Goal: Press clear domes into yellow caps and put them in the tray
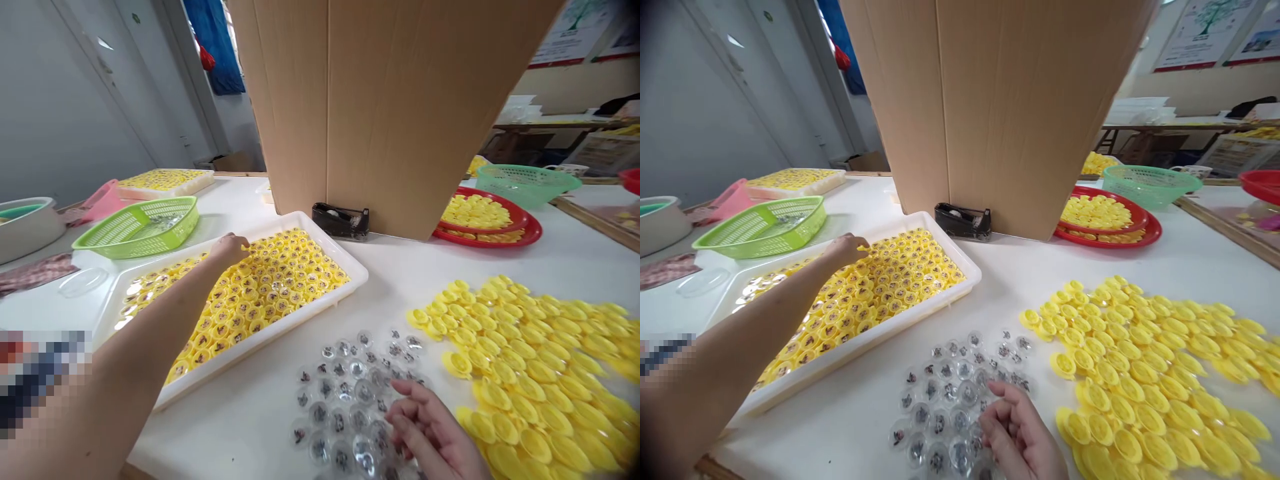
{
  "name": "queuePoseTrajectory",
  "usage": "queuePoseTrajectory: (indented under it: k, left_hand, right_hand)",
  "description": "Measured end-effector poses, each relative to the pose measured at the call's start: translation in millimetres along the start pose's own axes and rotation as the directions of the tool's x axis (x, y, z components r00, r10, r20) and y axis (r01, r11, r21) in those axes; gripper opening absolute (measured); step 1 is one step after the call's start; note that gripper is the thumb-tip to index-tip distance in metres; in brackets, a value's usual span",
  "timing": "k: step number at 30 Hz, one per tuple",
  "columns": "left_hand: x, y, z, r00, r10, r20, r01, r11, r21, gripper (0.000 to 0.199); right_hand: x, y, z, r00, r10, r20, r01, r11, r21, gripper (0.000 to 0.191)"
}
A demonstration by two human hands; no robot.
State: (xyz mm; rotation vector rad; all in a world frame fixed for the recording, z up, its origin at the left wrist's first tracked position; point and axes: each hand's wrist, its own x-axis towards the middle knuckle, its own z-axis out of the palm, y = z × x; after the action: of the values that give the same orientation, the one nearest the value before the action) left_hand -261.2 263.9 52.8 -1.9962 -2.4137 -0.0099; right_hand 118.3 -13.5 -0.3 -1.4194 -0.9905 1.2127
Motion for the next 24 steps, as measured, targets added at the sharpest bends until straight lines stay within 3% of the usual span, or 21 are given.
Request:
queuePoseTrajectory:
  k: [5, 8, 11, 14, 16, 18, 20, 24]
  left_hand:
    - [-15.2, 0.1, -4.8, 0.999, 0.041, 0.006, -0.041, 0.999, 0.005, 0.033]
    - [-23.0, 1.4, -13.0, 0.998, 0.068, -0.014, -0.068, 0.998, -0.017, 0.040]
    - [-47.1, 19.5, -29.7, 0.991, 0.103, -0.087, -0.108, 0.993, -0.057, 0.048]
    - [-100.3, 54.5, -46.6, 0.947, 0.182, -0.266, -0.242, 0.947, -0.213, 0.042]
    - [-145.6, 79.9, -49.9, 0.903, 0.266, -0.337, -0.379, 0.862, -0.336, 0.035]
    - [-188.8, 102.1, -43.9, 0.873, 0.352, -0.339, -0.480, 0.745, -0.464, 0.031]
    - [-222.5, 120.0, -30.3, 0.866, 0.409, -0.289, -0.497, 0.636, -0.590, 0.029]
    - [-257.2, 148.0, 1.2, 0.921, 0.384, -0.068, -0.281, 0.532, -0.799, 0.026]
  right_hand:
    - [3.5, -1.1, -19.4, 0.999, -0.015, 0.048, 0.022, 0.990, -0.140, 0.032]
    - [15.6, -6.6, -39.8, 0.980, -0.199, 0.001, 0.180, 0.885, -0.430, 0.022]
    - [36.7, -21.5, -61.9, 0.910, -0.407, 0.076, 0.310, 0.549, -0.777, 0.016]
    - [58.4, -39.9, -79.2, 0.941, -0.314, 0.125, 0.190, 0.185, -0.964, 0.018]
    - [69.1, -47.5, -85.9, 0.966, -0.221, 0.134, 0.147, 0.041, -0.988, 0.015]
    - [76.4, -49.0, -89.3, 0.975, -0.170, 0.144, 0.146, 0.002, -0.989, 0.011]
    - [81.1, -46.5, -90.5, 0.979, -0.146, 0.145, 0.147, 0.005, -0.989, 0.009]
    - [80.8, -45.5, -88.4, 0.981, -0.129, 0.144, 0.151, 0.042, -0.988, 0.014]
